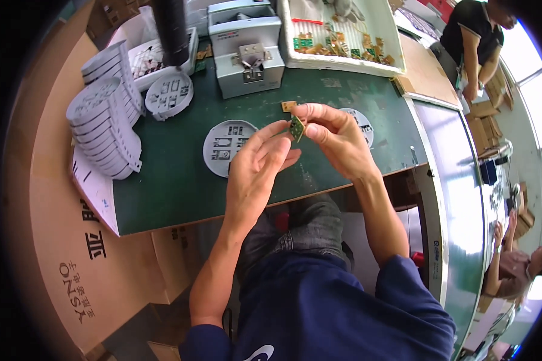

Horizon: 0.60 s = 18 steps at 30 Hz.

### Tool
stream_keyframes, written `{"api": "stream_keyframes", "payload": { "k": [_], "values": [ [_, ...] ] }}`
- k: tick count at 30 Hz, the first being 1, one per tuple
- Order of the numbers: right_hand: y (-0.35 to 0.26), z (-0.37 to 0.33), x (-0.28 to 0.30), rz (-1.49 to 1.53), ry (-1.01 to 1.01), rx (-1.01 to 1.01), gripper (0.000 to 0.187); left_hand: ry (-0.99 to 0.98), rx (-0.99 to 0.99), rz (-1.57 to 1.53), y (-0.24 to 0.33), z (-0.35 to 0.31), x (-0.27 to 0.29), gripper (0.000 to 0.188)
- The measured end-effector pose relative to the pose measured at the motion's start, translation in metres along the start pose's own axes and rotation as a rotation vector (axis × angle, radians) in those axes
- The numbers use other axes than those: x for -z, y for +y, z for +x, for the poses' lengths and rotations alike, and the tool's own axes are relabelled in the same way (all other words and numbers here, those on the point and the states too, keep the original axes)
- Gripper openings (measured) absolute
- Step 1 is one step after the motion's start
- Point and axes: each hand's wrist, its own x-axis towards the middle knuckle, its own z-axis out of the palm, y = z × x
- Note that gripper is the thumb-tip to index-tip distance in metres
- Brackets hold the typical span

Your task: Assembling electronic components and packing circuit boards into shipping boxes at a factory workstation.

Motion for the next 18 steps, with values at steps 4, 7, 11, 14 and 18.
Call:
{"api": "stream_keyframes", "payload": {
  "k": [4, 7, 11, 14, 18],
  "values": [
    [0.001, -0.009, -0.013, -0.081, -0.008, 0.021, 0.035, -0.036, 0.102, -0.183, -0.007, 0.001, 0.010, 0.047],
    [-0.008, -0.013, -0.022, -0.161, -0.027, 0.037, 0.036, -0.044, 0.130, -0.207, -0.008, 0.000, 0.016, 0.045],
    [-0.023, -0.015, -0.028, -0.497, -0.073, 0.074, 0.039, -0.021, 0.120, -0.136, -0.006, -0.005, 0.025, 0.040],
    [-0.036, -0.016, -0.034, -1.018, -0.151, 0.263, 0.039, -0.001, 0.100, -0.012, -0.002, -0.007, 0.032, 0.036],
    [-0.037, -0.019, -0.039, -1.250, -0.188, 0.351, 0.040, 0.026, 0.062, 0.184, 0.002, -0.009, 0.038, 0.030]
  ]
}}
